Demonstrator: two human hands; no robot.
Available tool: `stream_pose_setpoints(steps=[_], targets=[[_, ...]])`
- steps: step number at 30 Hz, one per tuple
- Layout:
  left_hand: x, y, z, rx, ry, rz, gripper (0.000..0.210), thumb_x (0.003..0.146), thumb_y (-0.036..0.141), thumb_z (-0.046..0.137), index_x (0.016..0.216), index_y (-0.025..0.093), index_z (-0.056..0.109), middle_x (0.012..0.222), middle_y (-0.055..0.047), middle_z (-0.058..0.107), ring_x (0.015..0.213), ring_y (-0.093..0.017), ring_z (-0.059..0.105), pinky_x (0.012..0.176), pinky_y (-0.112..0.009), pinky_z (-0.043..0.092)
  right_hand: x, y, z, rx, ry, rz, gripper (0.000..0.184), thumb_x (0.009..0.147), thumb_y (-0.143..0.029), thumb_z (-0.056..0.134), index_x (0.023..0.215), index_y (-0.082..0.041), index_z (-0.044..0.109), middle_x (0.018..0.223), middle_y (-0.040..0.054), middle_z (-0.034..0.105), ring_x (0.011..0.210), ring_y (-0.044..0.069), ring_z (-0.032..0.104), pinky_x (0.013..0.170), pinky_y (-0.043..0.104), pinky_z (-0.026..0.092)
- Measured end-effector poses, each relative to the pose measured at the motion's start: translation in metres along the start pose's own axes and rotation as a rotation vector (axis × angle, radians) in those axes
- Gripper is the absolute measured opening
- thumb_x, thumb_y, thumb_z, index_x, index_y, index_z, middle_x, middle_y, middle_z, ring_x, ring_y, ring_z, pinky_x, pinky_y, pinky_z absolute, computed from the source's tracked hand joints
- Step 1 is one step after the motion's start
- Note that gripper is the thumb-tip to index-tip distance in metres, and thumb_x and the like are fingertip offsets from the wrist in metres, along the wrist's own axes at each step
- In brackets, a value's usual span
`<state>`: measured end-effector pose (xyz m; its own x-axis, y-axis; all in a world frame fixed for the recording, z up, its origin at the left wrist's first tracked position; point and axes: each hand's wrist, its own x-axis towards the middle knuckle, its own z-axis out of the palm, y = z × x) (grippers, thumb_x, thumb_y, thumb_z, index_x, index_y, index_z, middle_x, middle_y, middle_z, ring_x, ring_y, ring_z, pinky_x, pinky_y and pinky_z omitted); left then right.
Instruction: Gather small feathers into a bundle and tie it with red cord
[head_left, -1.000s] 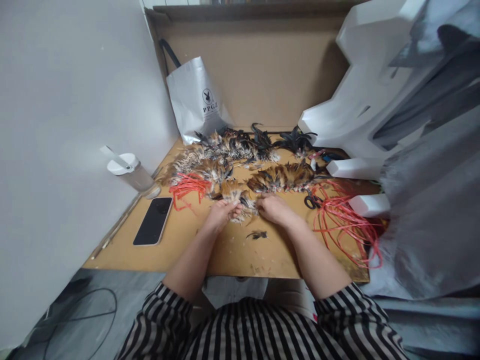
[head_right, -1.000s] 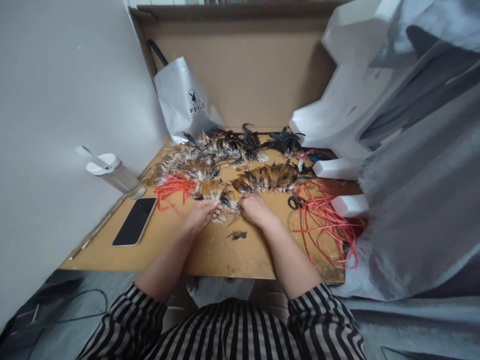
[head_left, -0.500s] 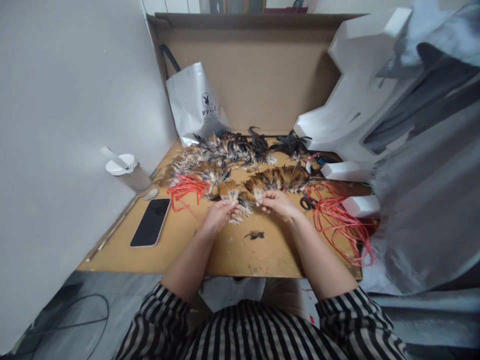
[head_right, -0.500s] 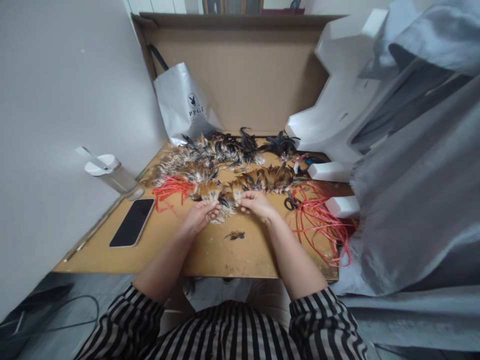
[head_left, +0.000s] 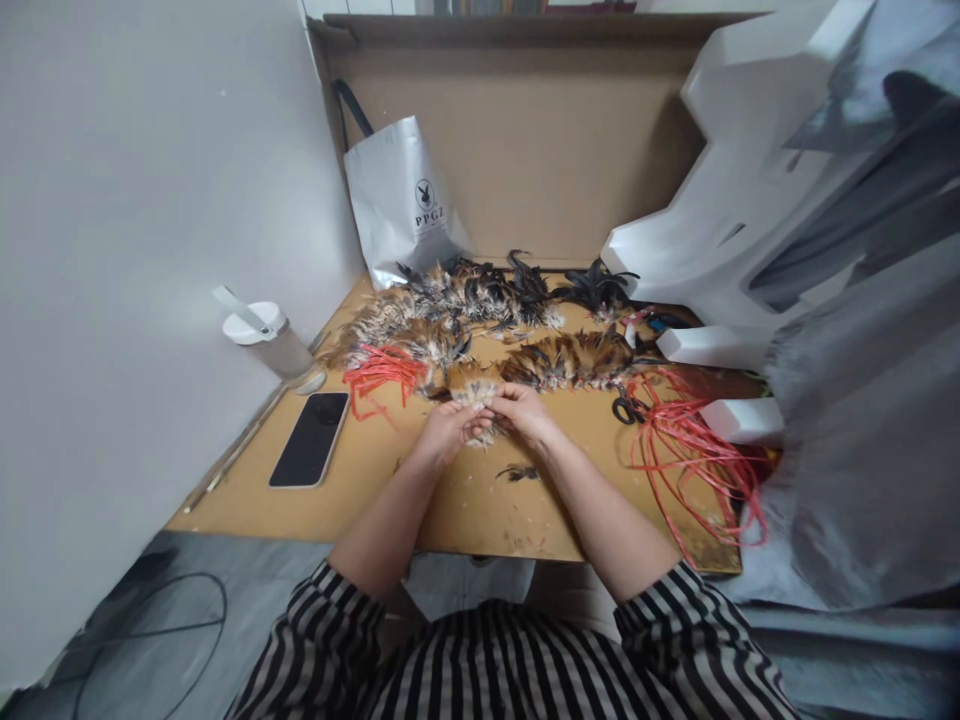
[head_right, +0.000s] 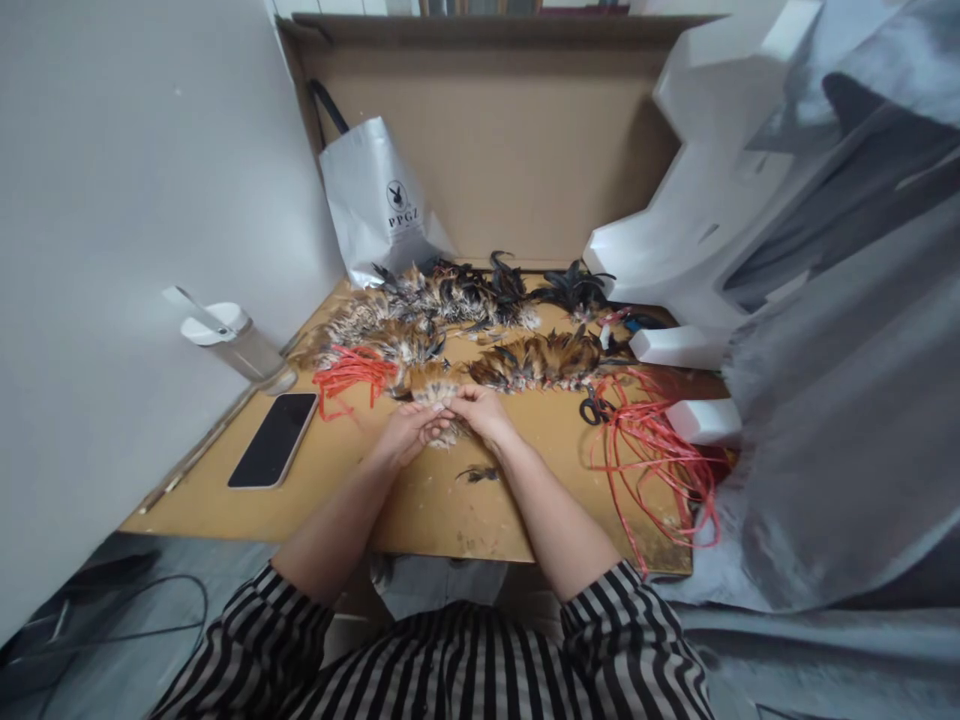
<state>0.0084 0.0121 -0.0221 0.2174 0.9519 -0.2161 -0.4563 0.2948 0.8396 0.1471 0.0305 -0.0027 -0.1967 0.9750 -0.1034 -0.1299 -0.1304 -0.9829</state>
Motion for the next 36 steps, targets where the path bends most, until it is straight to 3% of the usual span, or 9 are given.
stream_pose_setpoints(steps=[6,12,21,29,36], targets=[[-0.0005,-0.0001,0.0012,0.004,0.02,-0.011,0.014,0.07,0.019,0.066,0.077,0.006,0.066,0.068,-0.007,0.067,0.054,-0.007,0.058,0.049,-0.015,0.045,0.0002,-0.0001,-0.0006,-0.13,0.064,-0.072,0.024,0.053,-0.032,0.069,0.061,-0.016,0.052,0.053,-0.0052,0.052,0.049,0.007,0.042,0.05,0.021,0.033],[-0.0022,0.0017,0.0028,0.052,0.016,-0.034,0.016,0.068,0.021,0.068,0.075,0.007,0.066,0.067,-0.006,0.065,0.051,-0.006,0.056,0.049,-0.015,0.044,-0.0004,0.0013,-0.0036,-0.11,0.04,-0.075,0.024,0.052,-0.032,0.069,0.062,-0.017,0.053,0.055,-0.0047,0.053,0.05,0.008,0.044,0.052,0.022,0.036],[-0.0004,-0.0011,-0.0013,0.099,0.0,0.022,0.024,0.061,0.028,0.074,0.07,0.008,0.065,0.062,-0.004,0.063,0.049,-0.005,0.054,0.048,-0.016,0.043,-0.004,0.0008,-0.007,0.029,-0.064,0.001,0.032,0.056,-0.041,0.072,0.063,-0.016,0.053,0.043,-0.0069,0.046,0.036,0.005,0.032,0.039,0.02,0.019],[-0.0025,-0.0011,0.0013,0.207,-0.02,0.021,0.03,0.06,0.037,0.073,0.068,0.009,0.065,0.058,-0.005,0.062,0.047,-0.007,0.052,0.049,-0.019,0.042,-0.0035,0.005,-0.005,0.075,-0.007,-0.043,0.035,0.05,-0.042,0.075,0.06,-0.017,0.052,0.053,-0.0034,0.055,0.048,0.009,0.048,0.048,0.023,0.036],[0.0014,-0.003,-0.0044,0.349,-0.065,0.038,0.033,0.062,0.041,0.069,0.066,0.009,0.065,0.056,-0.006,0.062,0.045,-0.009,0.054,0.045,-0.019,0.039,-0.0094,-0.003,-0.0091,-0.014,-0.118,-0.082,0.03,0.057,-0.04,0.071,0.065,-0.016,0.057,0.055,-0.0023,0.057,0.05,0.01,0.05,0.054,0.024,0.039]])
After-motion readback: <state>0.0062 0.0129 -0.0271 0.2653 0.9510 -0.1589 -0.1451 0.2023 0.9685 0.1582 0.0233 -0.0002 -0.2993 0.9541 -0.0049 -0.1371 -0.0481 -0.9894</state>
